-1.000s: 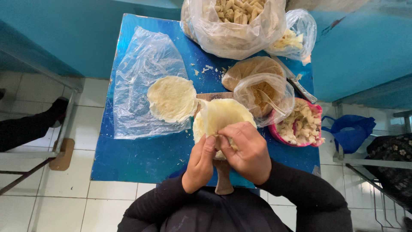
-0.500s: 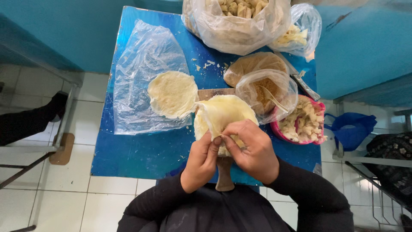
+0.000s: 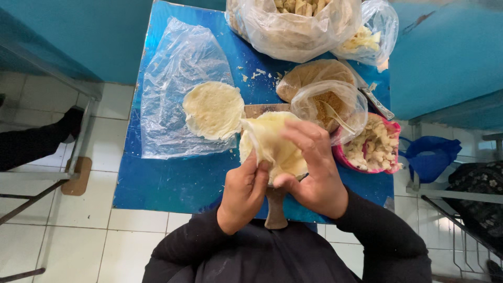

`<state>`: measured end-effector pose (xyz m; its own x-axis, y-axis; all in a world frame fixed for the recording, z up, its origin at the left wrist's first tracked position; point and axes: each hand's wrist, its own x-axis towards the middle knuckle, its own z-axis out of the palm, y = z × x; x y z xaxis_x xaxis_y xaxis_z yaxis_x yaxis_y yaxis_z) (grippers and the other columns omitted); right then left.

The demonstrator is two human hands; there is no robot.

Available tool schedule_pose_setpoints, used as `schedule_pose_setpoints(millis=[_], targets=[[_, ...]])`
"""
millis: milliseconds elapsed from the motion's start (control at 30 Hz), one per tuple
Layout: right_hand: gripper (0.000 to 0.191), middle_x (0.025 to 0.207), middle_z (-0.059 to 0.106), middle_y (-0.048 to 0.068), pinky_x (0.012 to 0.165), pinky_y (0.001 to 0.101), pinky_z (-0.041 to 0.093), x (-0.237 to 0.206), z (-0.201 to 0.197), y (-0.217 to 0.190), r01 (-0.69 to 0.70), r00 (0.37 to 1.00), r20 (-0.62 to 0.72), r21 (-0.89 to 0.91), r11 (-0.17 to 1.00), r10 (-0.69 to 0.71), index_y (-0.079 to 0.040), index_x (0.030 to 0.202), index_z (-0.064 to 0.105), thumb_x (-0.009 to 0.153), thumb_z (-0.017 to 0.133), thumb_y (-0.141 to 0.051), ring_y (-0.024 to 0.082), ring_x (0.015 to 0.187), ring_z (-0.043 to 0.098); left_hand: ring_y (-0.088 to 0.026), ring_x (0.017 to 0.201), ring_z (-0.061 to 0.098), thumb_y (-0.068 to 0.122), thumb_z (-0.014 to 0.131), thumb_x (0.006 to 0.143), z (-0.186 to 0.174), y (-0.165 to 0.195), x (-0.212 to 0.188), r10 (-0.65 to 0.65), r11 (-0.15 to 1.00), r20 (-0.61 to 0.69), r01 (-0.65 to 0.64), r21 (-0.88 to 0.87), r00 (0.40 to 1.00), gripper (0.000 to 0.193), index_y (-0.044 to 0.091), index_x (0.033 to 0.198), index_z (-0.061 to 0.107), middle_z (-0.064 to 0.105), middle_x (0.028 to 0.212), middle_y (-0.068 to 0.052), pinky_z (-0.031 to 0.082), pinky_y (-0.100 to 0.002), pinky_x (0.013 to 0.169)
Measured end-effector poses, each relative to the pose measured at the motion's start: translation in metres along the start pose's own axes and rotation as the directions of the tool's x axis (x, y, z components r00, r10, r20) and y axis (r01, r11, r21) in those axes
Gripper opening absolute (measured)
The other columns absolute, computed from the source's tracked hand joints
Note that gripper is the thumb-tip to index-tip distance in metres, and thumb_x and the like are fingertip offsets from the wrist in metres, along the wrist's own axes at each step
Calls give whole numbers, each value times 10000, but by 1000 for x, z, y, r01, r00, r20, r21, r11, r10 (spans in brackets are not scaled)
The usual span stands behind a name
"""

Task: The person stretches and tears pieces of soft dough by hand, presses a dough piece into a round wooden mold to form a flat disc, and sets formed discs on the blue work board. They then use a knife to cut a formed dough disc into wedge portions and press another disc flat with their palm.

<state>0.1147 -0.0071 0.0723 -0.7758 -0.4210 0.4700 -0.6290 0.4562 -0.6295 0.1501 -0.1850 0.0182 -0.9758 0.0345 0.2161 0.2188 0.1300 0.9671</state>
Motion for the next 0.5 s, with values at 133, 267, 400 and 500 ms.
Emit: schedule_pose_setpoints(millis=[133,267,400,500], targets=[[897,1725,123,234,1308,421,141,4,8,2,-33,993,114,193,981,11,25,1640,139,1048,537,-519,391,1614,124,-359,882,752,8,588,978,-2,13,10,160,981,76,-167,102,984,479,-42,1449,514,722,1010,-217,588,-380,746],[650,1753,223,222,1338,403,200,1,24,4,-172,983,-1,373,912,185,16,1652,209,1185,408,-389,322,1648,225,-427,1002,704,-29,569,977,-1,33,16,284,945,134,-300,129,950,566,-34,1528,439,676,1144,-261,580,-426,837],[584,1585,486,202,1216,345,377,0,32,16,-214,953,-107,427,879,284,32,1591,366,1175,355,-378,242,1459,481,-414,917,702,-15,583,981,1,46,28,254,948,131,-274,160,958,578,19,1544,458,678,1023,-243,564,-430,785],[576,1338,659,150,1011,295,474,1,34,28,-365,871,-75,563,742,486,51,1513,501,1153,373,-380,173,1175,595,-328,761,723,-3,569,973,-6,46,38,114,982,131,-131,134,985,533,61,1500,522,681,868,-194,567,-386,700]])
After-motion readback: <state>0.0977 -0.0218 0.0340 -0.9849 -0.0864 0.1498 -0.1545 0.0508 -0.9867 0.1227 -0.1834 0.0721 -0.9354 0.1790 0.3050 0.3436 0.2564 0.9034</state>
